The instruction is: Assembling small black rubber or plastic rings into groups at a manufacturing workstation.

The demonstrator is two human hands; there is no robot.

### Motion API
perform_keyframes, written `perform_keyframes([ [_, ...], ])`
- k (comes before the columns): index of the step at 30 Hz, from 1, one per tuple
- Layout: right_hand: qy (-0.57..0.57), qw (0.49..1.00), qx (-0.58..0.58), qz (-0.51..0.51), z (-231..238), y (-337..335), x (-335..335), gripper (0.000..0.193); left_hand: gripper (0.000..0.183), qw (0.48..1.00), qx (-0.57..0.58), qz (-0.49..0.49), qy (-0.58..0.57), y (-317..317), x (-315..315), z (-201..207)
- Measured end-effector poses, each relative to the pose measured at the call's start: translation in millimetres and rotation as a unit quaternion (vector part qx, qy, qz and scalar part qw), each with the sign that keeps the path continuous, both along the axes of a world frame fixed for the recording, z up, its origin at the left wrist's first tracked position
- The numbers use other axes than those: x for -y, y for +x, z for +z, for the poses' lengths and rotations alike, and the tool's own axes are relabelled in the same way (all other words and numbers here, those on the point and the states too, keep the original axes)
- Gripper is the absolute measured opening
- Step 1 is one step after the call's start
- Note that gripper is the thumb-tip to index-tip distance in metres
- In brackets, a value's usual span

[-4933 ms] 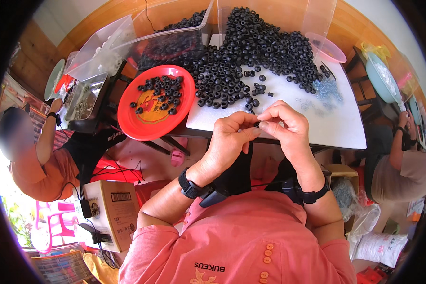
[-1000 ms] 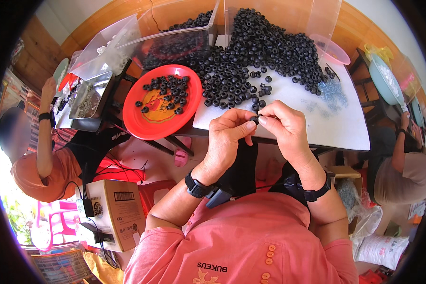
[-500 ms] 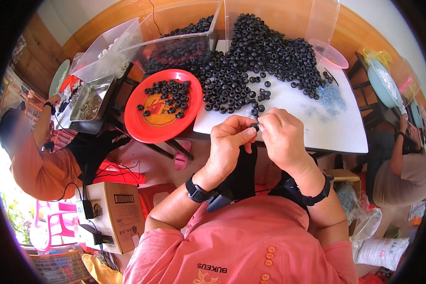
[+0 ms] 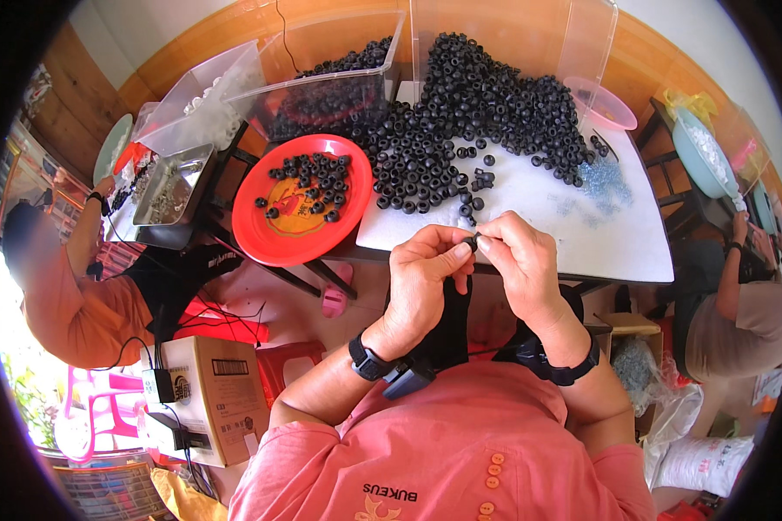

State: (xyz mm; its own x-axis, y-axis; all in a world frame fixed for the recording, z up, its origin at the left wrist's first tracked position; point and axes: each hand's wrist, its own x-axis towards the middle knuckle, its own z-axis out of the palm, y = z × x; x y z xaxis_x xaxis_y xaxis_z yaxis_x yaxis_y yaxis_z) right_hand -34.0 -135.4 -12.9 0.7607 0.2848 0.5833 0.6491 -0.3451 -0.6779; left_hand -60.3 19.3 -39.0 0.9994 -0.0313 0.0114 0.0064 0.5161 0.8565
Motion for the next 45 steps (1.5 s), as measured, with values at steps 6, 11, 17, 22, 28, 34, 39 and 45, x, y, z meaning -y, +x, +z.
perform_keyframes([
  [6,-0.097,0.988,0.116,-0.02,3,0,4,0.011,0.011,1.0,0.0,-0.006,0.019,-3,2,1],
  [11,-0.169,0.957,0.226,-0.066,-1,-3,-3,0.016,0.01,1.0,0.002,0.01,0.018,-5,6,-2],
  [17,-0.117,0.981,0.152,-0.037,-3,-15,-3,0.02,0.01,1.0,-0.007,0.019,0.009,-10,7,4],
  [22,-0.101,0.97,0.195,-0.105,-18,-15,-10,0.025,0.012,1.0,-0.009,0.02,-0.001,-16,12,2],
  [28,-0.121,0.97,0.199,-0.069,-14,-9,6,0.027,0.02,0.994,-0.034,-0.063,0.089,-16,7,11],
  [34,-0.111,0.984,0.143,-0.007,-17,-11,7,0.027,0.019,0.992,-0.034,-0.058,0.108,-21,3,6],
  [39,-0.086,0.984,0.149,-0.038,-33,-19,0,0.028,0.017,0.99,-0.047,-0.064,0.116,-25,-1,1],
  [45,-0.06,0.989,0.134,-0.034,-39,-20,-9,0.028,0.016,0.988,-0.052,-0.057,0.131,-27,-10,4],
])
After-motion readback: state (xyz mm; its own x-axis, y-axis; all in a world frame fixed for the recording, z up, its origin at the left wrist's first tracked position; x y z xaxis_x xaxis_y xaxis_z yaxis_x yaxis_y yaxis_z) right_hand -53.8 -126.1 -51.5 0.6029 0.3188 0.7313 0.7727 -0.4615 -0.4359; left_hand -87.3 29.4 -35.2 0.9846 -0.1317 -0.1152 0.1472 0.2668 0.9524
